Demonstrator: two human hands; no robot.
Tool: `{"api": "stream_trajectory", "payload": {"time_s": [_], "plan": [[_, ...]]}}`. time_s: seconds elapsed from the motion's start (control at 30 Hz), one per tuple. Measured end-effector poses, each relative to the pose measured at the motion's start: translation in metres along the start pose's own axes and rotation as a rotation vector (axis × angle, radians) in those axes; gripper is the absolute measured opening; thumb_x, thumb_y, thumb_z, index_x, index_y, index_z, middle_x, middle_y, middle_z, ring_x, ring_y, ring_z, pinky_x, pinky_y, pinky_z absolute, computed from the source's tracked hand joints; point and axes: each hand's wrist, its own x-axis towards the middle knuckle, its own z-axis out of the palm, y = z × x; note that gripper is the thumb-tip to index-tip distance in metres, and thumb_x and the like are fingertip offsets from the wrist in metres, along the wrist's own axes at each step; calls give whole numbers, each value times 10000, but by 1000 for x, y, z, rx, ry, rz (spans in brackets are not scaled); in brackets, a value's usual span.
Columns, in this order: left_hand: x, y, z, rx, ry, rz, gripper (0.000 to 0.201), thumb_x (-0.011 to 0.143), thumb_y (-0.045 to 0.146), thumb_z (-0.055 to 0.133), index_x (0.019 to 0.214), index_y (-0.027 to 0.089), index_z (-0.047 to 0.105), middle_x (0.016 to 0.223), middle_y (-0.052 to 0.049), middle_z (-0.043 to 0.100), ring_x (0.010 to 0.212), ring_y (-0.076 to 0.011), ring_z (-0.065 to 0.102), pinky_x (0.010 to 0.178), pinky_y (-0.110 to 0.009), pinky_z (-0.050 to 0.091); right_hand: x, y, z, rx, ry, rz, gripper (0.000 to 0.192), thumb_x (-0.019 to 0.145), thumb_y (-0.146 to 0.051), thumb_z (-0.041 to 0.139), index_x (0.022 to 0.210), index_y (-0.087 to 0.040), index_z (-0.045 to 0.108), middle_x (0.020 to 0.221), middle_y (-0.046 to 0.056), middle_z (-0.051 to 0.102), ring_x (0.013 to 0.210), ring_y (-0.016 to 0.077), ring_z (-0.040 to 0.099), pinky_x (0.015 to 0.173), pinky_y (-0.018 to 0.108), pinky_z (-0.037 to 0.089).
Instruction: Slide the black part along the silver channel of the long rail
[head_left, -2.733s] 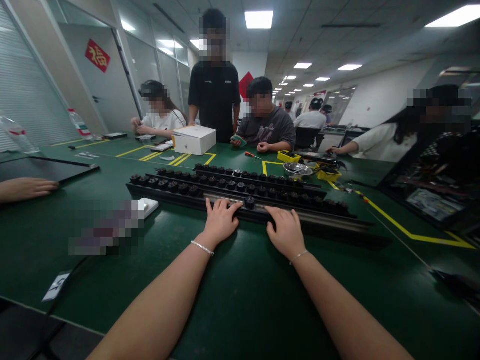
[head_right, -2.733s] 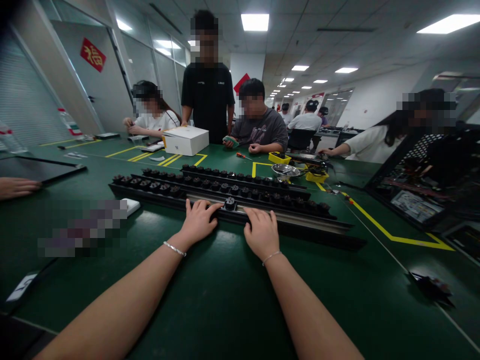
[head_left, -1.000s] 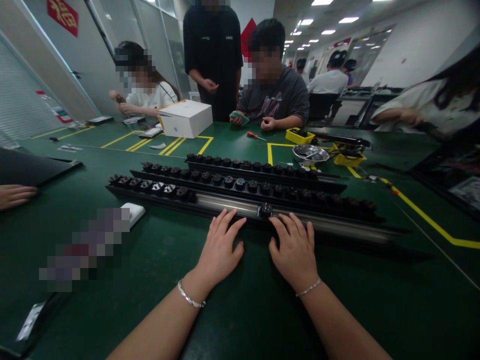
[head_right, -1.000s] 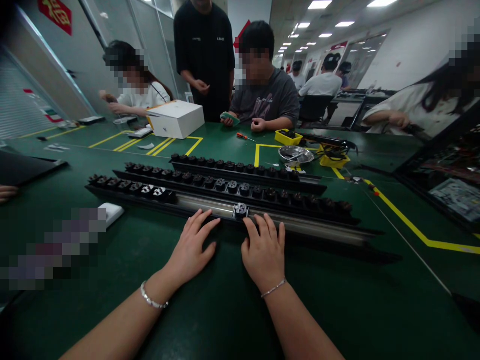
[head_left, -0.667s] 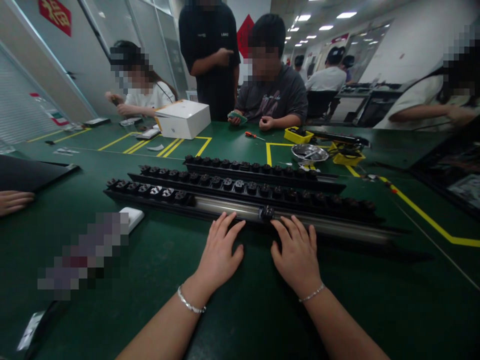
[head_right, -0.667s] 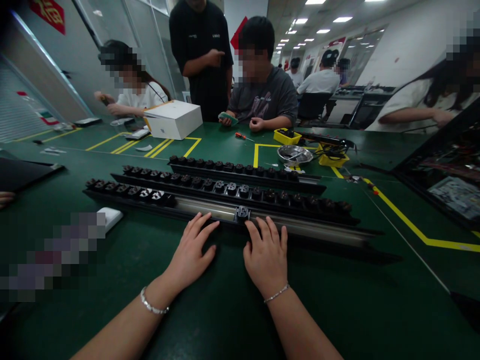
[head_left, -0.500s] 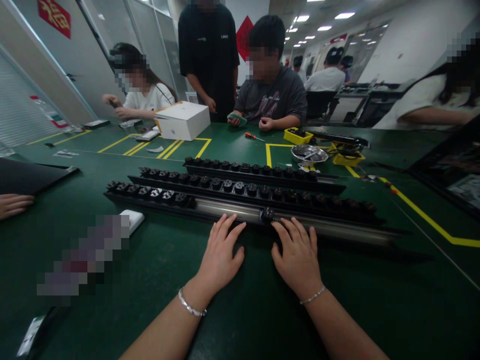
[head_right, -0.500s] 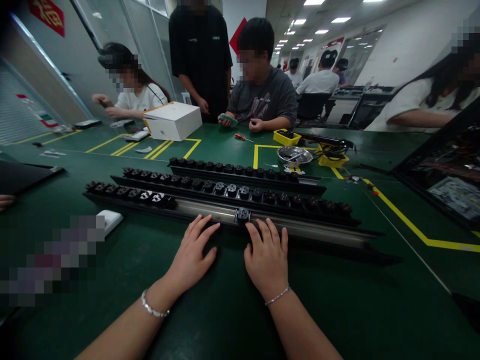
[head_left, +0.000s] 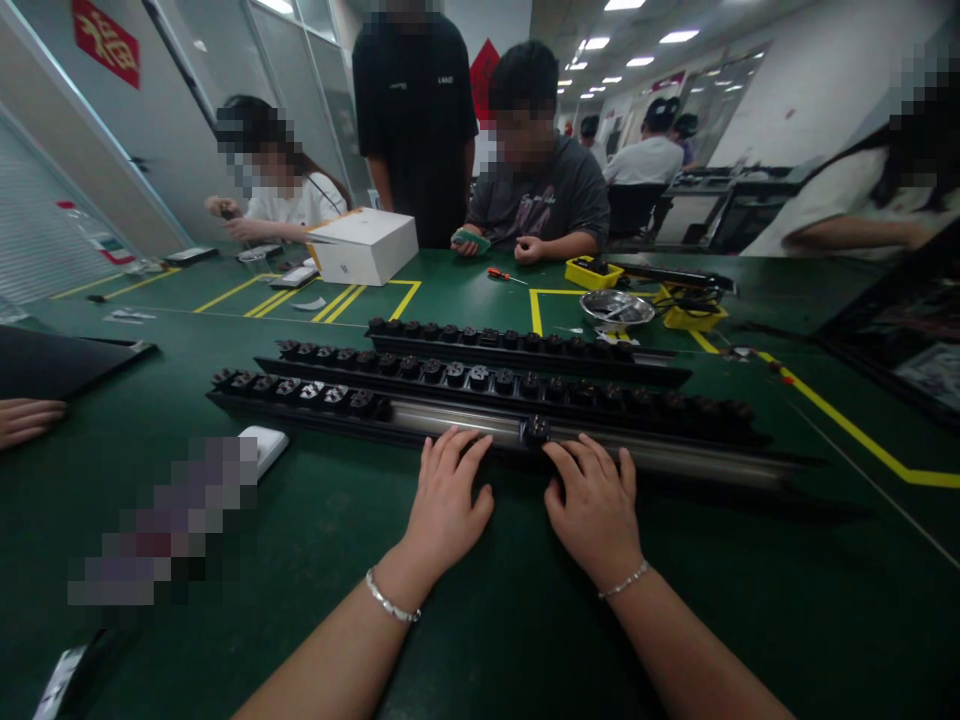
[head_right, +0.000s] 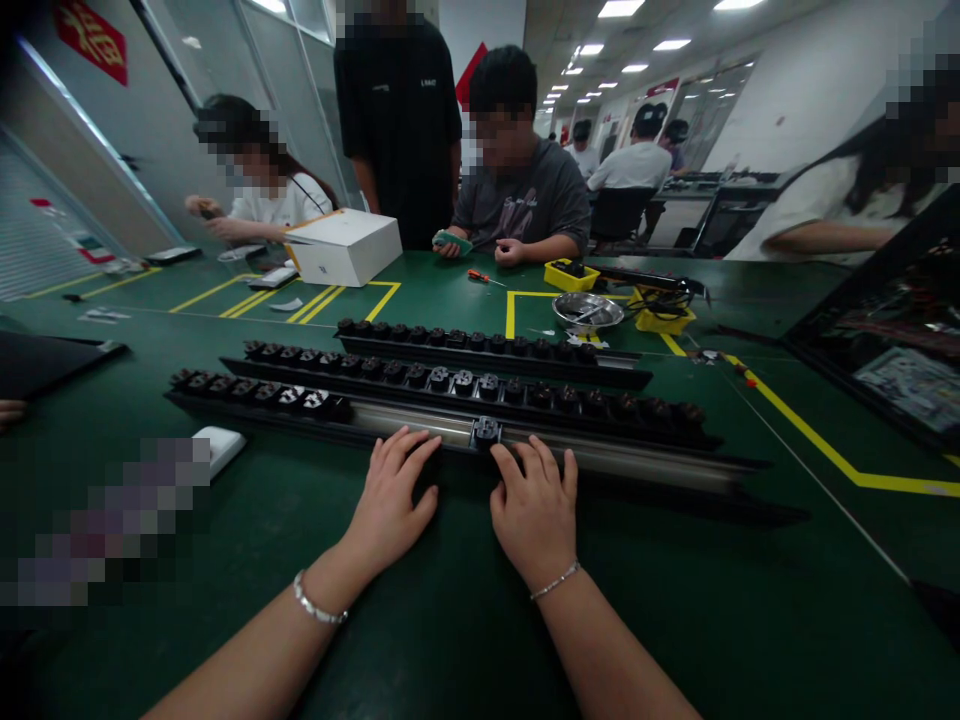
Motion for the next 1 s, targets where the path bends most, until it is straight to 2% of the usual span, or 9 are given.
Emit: {"api": "stream_trajectory", "payload": {"time_s": [0.23,0.7,1.0], "plan": [[-2,-2,-2,-13,-18,15,563,797,147,509,1341,246,409,1388,-70,441,1368,-272,270,1125,-558,211,1,1,-2,-4,-24,-1,338,792,-161,512,1097,-263,614,1058,45,651,1145,225,501,1074,476,185],[-5,-5,-3,-6,-70,12,578,809,151,493,1367,253,385,1441,-51,395,1397,-259,217,1140,-548,168,6,5,-3,-1,-41,-11,314,805,-161,490,1073,-255,624,960,32,652,952,192,544,998,396,256],[-3,-3,-4,-39,-44,-9,565,795,161,514,1344,262,421,1415,-55,429,1384,-273,244,1130,-553,195,9,11,-5,4,-72,-65,336,814,-159,473,1104,-231,626,960,43,661,908,181,550,958,365,294]]}}
